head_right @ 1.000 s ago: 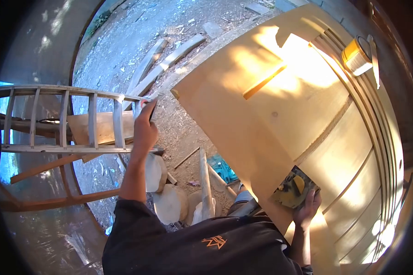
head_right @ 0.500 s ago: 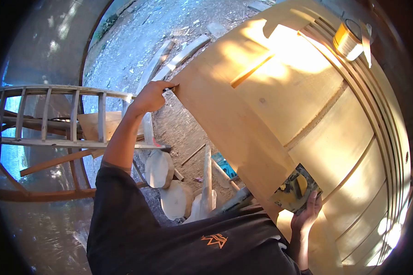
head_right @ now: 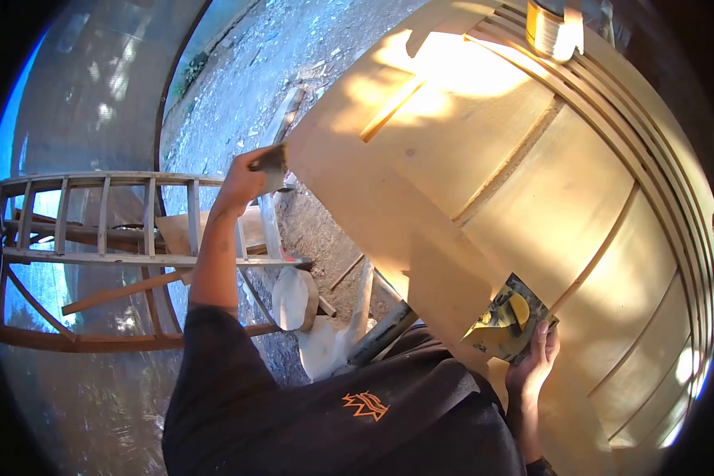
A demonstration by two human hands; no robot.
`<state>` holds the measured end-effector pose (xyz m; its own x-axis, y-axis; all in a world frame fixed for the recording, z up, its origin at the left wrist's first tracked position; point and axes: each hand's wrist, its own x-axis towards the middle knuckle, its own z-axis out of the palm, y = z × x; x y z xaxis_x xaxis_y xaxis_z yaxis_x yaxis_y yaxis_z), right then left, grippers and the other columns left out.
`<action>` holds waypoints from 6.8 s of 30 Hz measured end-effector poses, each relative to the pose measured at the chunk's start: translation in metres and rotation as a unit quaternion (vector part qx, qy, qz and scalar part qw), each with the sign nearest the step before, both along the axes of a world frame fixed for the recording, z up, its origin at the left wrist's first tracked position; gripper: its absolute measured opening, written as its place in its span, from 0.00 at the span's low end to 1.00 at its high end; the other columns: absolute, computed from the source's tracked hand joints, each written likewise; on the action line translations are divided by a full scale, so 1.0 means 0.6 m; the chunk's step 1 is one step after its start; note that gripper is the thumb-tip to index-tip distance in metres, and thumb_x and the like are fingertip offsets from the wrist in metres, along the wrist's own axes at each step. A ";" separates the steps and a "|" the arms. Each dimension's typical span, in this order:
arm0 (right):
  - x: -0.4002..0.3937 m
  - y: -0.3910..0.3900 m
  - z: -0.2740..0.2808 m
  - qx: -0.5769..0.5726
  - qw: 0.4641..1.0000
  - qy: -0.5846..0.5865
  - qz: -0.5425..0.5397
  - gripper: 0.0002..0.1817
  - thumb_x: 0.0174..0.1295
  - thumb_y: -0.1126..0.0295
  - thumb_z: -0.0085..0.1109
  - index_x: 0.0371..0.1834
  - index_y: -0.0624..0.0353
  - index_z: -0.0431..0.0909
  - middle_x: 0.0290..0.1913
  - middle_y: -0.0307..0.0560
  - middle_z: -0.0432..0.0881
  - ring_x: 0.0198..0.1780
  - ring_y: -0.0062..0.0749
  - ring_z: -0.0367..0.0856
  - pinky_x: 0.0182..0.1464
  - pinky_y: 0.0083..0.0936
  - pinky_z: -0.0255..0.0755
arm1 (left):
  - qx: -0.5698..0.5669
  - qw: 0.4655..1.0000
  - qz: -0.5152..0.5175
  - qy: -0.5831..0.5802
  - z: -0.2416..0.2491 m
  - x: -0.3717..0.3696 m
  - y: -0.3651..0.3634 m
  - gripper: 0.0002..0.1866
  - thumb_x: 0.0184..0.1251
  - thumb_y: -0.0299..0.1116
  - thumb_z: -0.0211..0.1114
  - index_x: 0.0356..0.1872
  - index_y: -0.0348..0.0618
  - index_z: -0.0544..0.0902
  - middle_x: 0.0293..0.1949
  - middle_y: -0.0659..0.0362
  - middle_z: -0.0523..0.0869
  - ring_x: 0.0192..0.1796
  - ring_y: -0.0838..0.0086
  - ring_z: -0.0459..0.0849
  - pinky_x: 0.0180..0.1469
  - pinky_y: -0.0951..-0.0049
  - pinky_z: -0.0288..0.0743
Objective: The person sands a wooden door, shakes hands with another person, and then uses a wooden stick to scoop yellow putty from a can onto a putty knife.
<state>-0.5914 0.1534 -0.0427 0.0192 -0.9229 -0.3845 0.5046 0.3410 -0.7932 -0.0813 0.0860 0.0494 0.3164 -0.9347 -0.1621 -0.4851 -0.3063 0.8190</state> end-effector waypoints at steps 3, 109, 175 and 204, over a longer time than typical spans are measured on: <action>-0.015 0.006 -0.002 0.014 1.000 -0.007 -0.022 0.16 0.71 0.65 0.44 0.53 0.65 0.69 0.47 0.45 0.78 0.46 0.27 0.78 0.49 0.24 0.72 | -0.068 0.986 0.149 0.011 -0.021 -0.004 0.026 0.30 0.45 0.13 0.47 0.55 0.36 0.77 0.44 0.56 0.83 0.44 0.73 0.81 0.47 0.78 0.72; -0.144 0.070 -0.070 0.093 0.962 0.115 -0.229 0.22 0.70 0.63 0.45 0.63 0.64 0.61 0.57 0.49 0.71 0.59 0.31 0.69 0.60 0.30 0.66 | 0.053 0.913 -0.142 -0.380 -0.063 -0.143 -0.118 0.26 0.45 0.15 0.50 0.50 0.41 0.81 0.49 0.47 0.82 0.53 0.58 0.80 0.57 0.68 0.72; -0.167 0.071 -0.176 -0.164 0.861 0.476 -0.075 0.31 0.54 0.79 0.60 0.63 0.66 0.65 0.59 0.62 0.68 0.59 0.48 0.70 0.61 0.31 0.65 | 0.056 0.940 -0.247 -0.229 0.015 -0.420 0.068 0.30 0.41 0.11 0.46 0.51 0.38 0.78 0.46 0.43 0.82 0.51 0.56 0.81 0.57 0.65 0.72; -0.197 0.090 -0.150 -0.264 0.673 0.691 -0.025 0.36 0.51 0.74 0.65 0.66 0.64 0.63 0.60 0.64 0.65 0.59 0.52 0.69 0.60 0.38 0.66 | 0.164 0.936 -0.159 -0.269 -0.037 0.069 -0.210 0.24 0.46 0.18 0.57 0.48 0.45 0.83 0.40 0.52 0.87 0.42 0.74 0.85 0.48 0.76 0.75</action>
<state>-0.7096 0.2077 -0.1325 -0.0556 -0.9237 0.3790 -0.8381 -0.1631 -0.5205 -0.0400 -0.0399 0.0272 0.1496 -0.9235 -0.3532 -0.9098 -0.2685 0.3166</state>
